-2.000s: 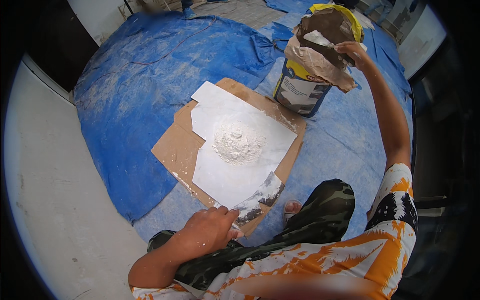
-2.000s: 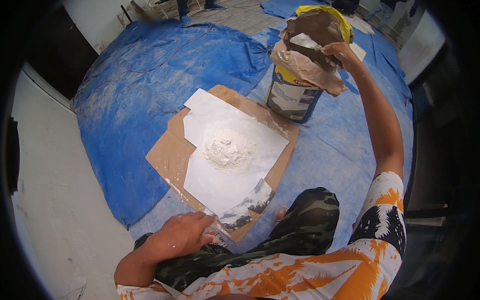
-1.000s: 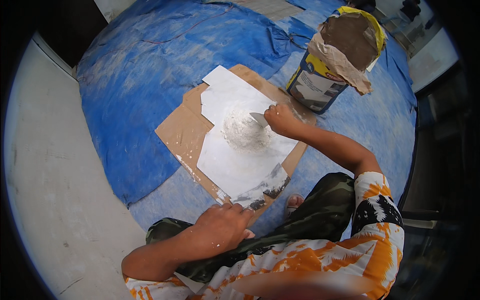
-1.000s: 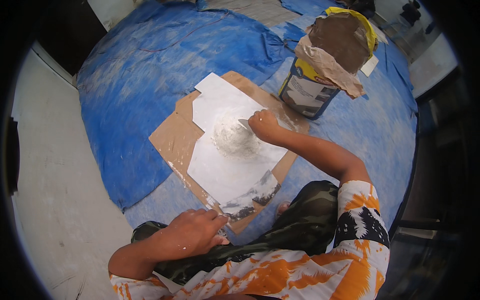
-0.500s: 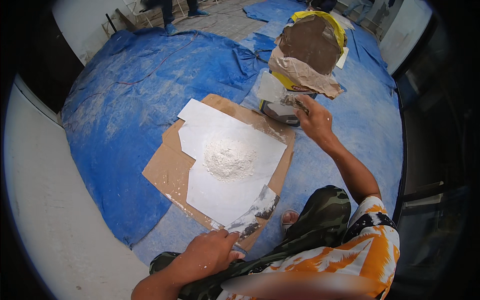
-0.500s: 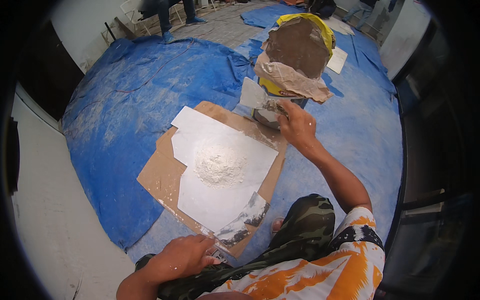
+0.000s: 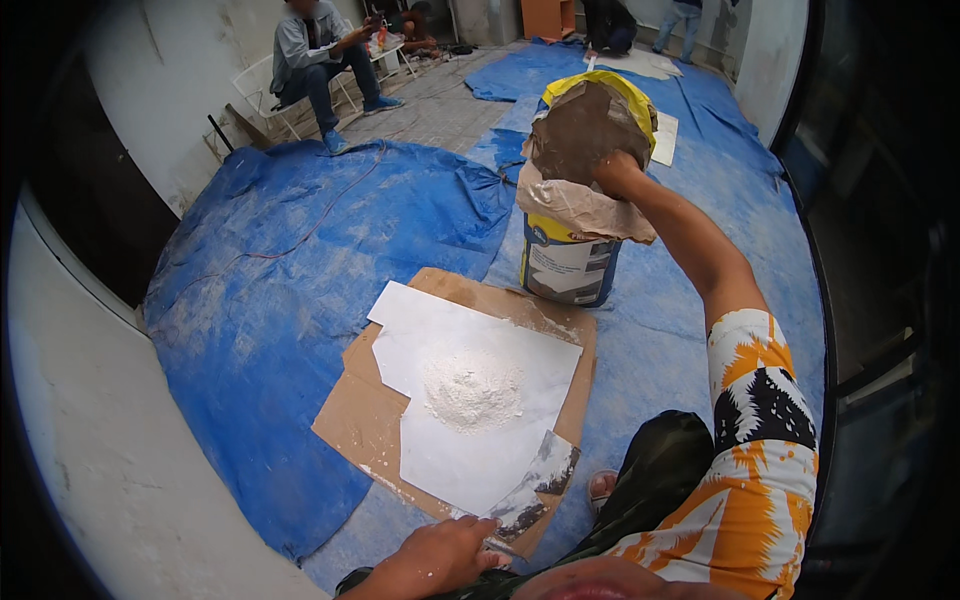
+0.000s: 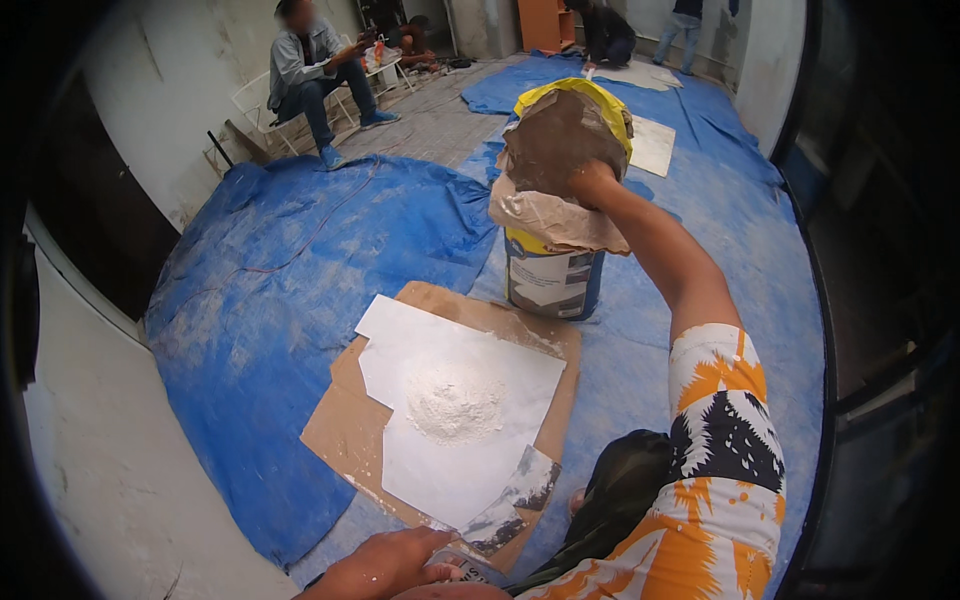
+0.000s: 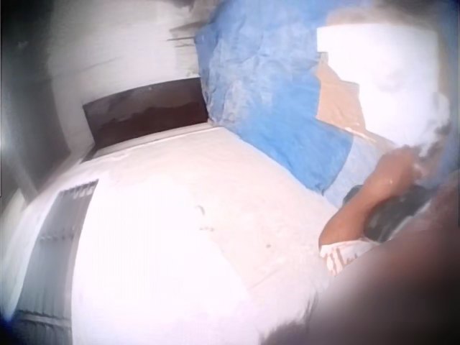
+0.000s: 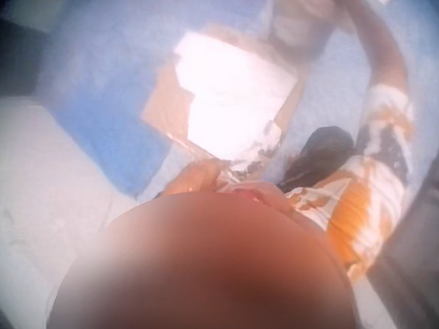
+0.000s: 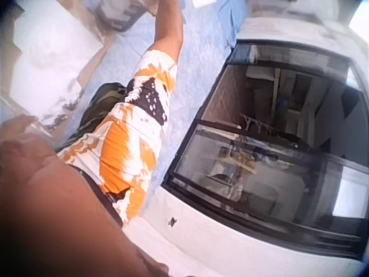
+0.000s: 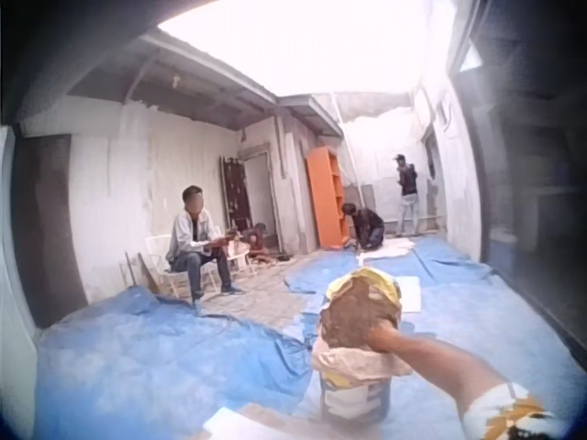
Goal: The person applies white plaster to a wall using a putty knife, smoothing the surface in multiple passes. They then scoop additional plaster from a bucket onto a cardboard sheet and continue applying it to the wall.
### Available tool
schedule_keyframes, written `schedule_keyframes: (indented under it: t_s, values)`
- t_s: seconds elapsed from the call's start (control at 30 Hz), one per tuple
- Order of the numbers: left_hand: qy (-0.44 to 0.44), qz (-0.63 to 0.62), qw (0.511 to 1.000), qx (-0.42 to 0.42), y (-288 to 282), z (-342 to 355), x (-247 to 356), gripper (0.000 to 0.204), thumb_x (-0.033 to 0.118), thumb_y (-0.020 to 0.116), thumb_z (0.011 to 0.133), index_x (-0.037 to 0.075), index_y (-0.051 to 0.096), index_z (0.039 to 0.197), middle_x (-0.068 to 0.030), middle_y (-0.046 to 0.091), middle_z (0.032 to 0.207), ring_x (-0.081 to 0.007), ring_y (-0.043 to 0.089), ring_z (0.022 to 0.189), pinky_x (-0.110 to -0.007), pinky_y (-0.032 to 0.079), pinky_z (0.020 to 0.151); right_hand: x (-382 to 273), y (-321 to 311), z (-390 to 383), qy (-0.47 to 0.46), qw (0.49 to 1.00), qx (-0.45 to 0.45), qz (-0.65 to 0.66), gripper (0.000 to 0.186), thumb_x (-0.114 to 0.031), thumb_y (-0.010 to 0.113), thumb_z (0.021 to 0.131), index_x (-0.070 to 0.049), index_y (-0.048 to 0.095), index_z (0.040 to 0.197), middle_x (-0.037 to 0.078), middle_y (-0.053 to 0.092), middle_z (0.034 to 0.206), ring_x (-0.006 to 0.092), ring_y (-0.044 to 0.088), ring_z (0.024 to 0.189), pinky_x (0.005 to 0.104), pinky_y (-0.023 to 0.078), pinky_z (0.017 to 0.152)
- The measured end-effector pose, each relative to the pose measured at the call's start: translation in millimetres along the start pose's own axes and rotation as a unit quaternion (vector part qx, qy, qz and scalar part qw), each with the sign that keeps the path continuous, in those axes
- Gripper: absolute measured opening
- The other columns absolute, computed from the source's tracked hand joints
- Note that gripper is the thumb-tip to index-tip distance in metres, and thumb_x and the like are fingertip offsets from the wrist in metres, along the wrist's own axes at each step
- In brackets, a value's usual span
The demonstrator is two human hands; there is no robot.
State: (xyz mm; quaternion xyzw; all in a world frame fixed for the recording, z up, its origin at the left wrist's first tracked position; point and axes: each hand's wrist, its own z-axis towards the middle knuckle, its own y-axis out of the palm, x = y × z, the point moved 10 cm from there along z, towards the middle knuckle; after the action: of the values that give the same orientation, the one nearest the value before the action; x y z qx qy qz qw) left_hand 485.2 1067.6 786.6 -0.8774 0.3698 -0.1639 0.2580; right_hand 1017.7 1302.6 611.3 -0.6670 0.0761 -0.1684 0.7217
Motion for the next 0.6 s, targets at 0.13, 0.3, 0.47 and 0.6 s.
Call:
schedule_keyframes:
  t_s: [0.13,0.3,0.47,0.6]
  values:
    - [0.042,-0.027,0.998,0.031,-26,-12,6,0.05,0.016,0.063,0.082,0.002,0.055,0.129,-0.0267,0.06,0.119,-0.0412,0.056,0.112,-0.045,0.044,0.097,20,46,35,-0.005,0.981,-0.132,0.142,0.022,-0.012,0.073,0.056,-0.006,0.075,0.077,0.013,0.073,0.081,0.0264,0.07,0.071,0.042,0.055,0.058]
    - [0.06,-0.061,0.996,0.025,-47,-2,7,0.05,0.016,0.062,0.082,0.003,0.054,0.13,-0.0266,0.06,0.12,-0.0409,0.056,0.112,-0.045,0.044,0.097,26,63,62,-0.029,0.943,-0.171,0.284,0.019,-0.015,0.07,0.06,-0.004,0.073,0.075,0.012,0.07,0.075,0.0231,0.066,0.064,0.0407,0.051,0.053]
    - [0.055,-0.097,0.994,0.004,-55,0,27,0.051,0.015,0.062,0.082,0.003,0.054,0.131,-0.0264,0.06,0.12,-0.0406,0.057,0.112,-0.044,0.044,0.098,30,90,56,0.066,0.896,-0.229,0.374,0.028,-0.024,0.069,0.068,-0.003,0.075,0.086,0.011,0.071,0.085,0.0218,0.065,0.069,0.0433,0.051,0.059]
    - [0.043,-0.124,0.991,-0.016,-57,-3,49,0.051,0.015,0.062,0.083,0.003,0.053,0.132,-0.0263,0.06,0.12,-0.0403,0.057,0.112,-0.044,0.044,0.098,27,88,63,0.05,0.905,-0.184,0.381,0.041,-0.032,0.064,0.078,-0.003,0.072,0.106,0.014,0.072,0.105,0.0234,0.066,0.088,0.0424,0.051,0.078]
